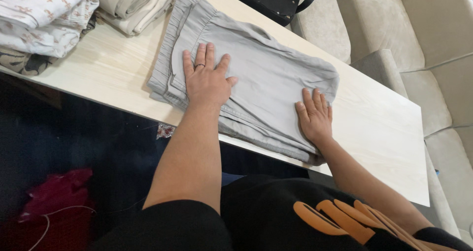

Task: The person folds a pair of light gray shorts on a table, then stacks them with other folded clothes including shirts and pants. The person smooths and aligns the garments by hand before placing them in a neat pile.

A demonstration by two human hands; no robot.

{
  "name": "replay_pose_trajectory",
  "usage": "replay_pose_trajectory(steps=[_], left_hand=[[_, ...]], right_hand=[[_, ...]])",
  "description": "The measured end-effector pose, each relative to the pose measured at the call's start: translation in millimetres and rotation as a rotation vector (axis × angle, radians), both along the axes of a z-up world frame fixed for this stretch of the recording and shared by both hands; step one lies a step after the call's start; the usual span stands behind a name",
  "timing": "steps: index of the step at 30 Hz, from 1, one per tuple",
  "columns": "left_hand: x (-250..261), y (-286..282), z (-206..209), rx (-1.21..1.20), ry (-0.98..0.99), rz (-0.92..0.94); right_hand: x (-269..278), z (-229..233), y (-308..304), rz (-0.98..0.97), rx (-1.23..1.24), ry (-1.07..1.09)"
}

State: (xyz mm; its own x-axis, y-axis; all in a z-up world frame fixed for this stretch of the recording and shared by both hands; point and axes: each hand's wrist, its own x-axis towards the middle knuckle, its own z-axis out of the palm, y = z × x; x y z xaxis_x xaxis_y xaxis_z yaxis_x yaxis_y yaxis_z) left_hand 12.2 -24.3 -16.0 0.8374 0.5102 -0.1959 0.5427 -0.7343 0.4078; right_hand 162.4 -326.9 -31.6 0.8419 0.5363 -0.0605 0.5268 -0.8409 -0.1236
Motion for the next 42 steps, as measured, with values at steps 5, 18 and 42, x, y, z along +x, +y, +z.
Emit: replay_pose_trajectory(steps=[5,18,42], left_hand=[[-1.8,6.2,7.1,0.004,0.032,0.037],[-3.9,3.8,17.8,0.036,0.078,0.003],[95.1,25.4,61.2,-0.088,0.416,-0.098]], right_hand=[[10.6,6.5,-12.3,-0.219,-0.007,0.047],[-67.7,9.6,-8.6,-0.165,0.0,0.12],[87.5,9.9,55.8,-0.067,-0.216,0.135]])
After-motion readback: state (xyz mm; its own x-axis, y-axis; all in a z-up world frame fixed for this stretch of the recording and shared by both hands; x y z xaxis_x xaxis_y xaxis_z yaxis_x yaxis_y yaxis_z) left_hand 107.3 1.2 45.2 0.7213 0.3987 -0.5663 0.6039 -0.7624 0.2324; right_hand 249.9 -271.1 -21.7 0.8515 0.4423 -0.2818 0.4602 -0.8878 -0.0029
